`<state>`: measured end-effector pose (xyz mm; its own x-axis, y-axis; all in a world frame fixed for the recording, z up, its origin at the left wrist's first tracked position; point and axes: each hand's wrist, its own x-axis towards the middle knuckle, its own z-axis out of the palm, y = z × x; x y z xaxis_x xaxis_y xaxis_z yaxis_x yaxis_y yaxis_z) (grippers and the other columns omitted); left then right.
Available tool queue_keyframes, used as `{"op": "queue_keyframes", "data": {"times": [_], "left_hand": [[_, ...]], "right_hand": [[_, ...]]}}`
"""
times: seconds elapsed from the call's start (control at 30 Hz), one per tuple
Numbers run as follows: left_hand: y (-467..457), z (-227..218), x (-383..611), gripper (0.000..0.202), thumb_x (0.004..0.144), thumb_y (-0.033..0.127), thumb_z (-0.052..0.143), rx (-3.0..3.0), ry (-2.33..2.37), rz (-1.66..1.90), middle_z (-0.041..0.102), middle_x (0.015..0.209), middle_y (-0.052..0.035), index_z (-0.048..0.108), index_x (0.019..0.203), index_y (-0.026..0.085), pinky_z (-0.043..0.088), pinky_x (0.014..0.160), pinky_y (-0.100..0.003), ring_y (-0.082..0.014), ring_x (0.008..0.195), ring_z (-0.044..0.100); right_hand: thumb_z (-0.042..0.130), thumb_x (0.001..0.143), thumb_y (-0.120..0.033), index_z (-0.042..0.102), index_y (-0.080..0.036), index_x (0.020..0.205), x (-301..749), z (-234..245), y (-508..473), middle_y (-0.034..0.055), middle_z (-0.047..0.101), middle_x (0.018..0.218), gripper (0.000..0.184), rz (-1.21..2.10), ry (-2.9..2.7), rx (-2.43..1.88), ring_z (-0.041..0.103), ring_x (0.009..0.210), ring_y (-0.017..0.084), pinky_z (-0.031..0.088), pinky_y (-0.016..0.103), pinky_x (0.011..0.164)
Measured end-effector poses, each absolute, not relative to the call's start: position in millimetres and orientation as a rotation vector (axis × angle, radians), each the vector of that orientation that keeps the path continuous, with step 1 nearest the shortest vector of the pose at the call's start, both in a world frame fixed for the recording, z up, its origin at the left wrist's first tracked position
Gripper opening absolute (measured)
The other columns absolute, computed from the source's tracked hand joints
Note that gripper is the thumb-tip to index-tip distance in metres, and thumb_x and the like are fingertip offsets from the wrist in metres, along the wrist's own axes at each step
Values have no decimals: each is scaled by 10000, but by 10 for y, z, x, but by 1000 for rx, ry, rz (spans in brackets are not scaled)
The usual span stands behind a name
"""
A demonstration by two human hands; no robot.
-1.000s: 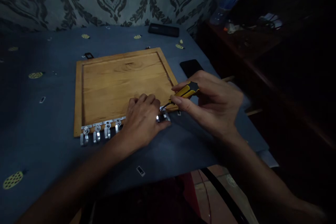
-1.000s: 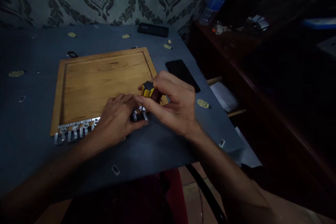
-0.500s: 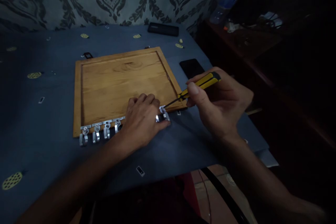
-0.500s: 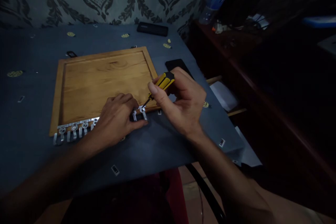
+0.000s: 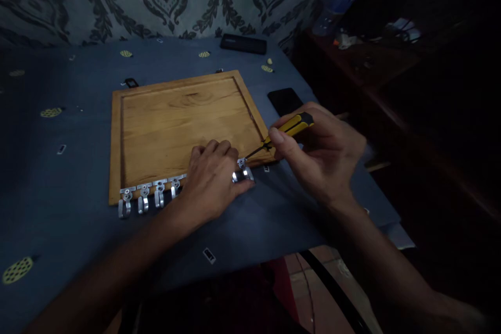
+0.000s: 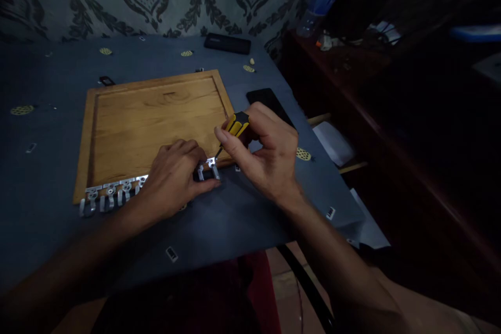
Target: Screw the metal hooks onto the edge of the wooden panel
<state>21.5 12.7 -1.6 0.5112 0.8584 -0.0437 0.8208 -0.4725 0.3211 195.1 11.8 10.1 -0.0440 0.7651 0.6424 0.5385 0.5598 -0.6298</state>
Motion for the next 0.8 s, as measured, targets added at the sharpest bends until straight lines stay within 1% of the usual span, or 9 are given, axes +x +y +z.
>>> {"op": "queue_keyframes", "data": {"times": [0.1,0.23,0.33,0.47,0.67,0.8], "left_hand": [[125,-12,212,331,870,468,737,2464,1398,166,662,1051,-82,654,999,175,435,904,-454,-308,1051,585],[117,-29,202,349,878,478,726,2474,1399,188,659,1052,-82,643,1027,174,435,911,-445,-304,1050,585],[113,-40,198,379,881,500,717,2478,1397,197,663,1053,-85,641,1056,173,436,914,-443,-303,1054,587],[114,-38,204,368,885,503,709,2472,1386,204,660,1029,-92,672,1022,163,434,897,-459,-318,1040,590],[133,-24,218,336,883,486,716,2461,1391,187,666,1019,-83,700,1003,173,445,885,-463,-317,1040,587],[143,-26,219,323,880,470,728,2458,1385,187,670,1036,-84,711,1006,173,448,891,-463,-317,1055,588]], "right_hand": [[755,869,-340,656,-270,752,1951,96,108,-2,583,694,168,250,-1733,-1086,530,613,163,400,340,536],[758,862,-285,686,-256,809,1953,57,101,8,604,715,94,265,-1760,-1034,539,638,172,405,351,569],[784,835,-259,695,-256,811,1955,44,101,5,605,706,92,281,-1753,-1010,537,630,174,395,349,562],[804,813,-253,705,-266,800,1948,61,81,-2,605,698,101,295,-1722,-1011,536,618,177,393,346,550],[790,824,-205,693,-235,822,1956,61,72,3,608,721,102,271,-1759,-991,549,642,164,401,331,557],[778,835,-208,681,-229,813,1966,47,100,-7,600,718,102,275,-1757,-986,543,627,148,401,320,550]]}}
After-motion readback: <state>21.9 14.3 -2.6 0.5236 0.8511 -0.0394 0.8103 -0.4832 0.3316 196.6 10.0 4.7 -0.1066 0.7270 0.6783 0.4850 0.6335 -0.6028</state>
